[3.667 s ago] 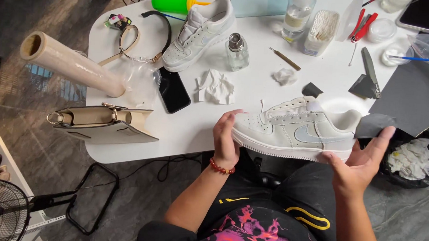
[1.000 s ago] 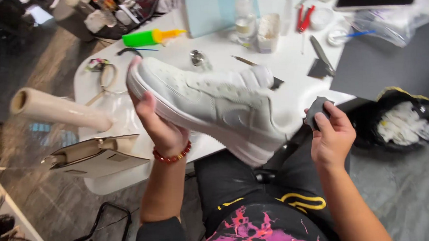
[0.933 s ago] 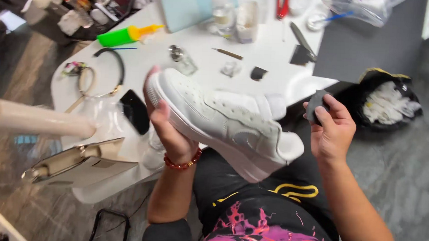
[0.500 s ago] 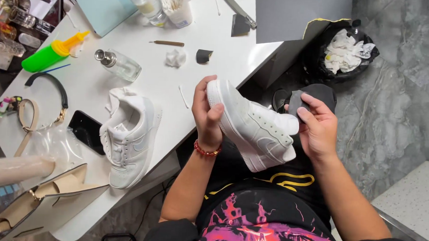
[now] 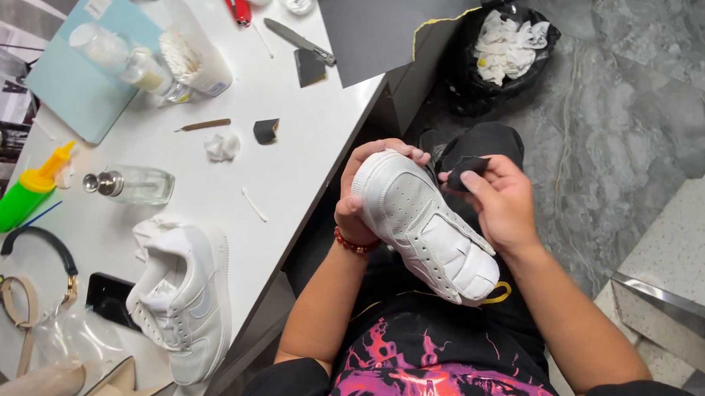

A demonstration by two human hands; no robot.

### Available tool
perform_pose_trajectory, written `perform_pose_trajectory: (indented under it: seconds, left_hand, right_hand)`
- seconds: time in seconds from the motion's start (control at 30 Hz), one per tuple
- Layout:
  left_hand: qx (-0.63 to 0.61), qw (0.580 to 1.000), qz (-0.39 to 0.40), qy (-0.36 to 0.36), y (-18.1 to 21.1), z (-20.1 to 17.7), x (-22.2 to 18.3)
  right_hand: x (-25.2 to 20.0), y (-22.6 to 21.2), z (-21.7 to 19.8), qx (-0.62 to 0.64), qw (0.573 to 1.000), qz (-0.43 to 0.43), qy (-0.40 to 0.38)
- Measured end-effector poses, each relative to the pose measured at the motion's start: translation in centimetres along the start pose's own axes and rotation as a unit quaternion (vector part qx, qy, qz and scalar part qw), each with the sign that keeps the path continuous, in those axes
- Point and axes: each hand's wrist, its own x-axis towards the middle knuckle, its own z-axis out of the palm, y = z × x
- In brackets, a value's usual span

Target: Sanding the outsole and side of a white leather sneaker using a small yellow sanding block.

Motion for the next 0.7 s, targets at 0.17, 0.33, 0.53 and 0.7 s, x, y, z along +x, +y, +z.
perform_pose_trajectory:
  seconds: [0.17,0.33,0.53,0.7]
  left_hand:
    - [-0.195,0.980,0.045,0.005,-1.2,-0.7,1.5]
    - [-0.088,0.992,0.064,0.068,2.8,-1.6,1.9]
    - [0.177,0.944,-0.122,0.249,5.6,-3.7,-3.1]
    - [0.087,0.923,-0.048,0.371,1.3,-5.4,-6.8]
  right_hand:
    - [0.1,5.4,-1.7,0.045,0.979,0.194,-0.050]
    - [-0.6,4.9,-1.0,0.082,0.956,0.249,-0.134]
    - [-0.9,0.8,0.2,-0.051,0.985,0.142,-0.084]
    - [-1.7,3.2,-3.3,-0.218,0.964,0.100,-0.113]
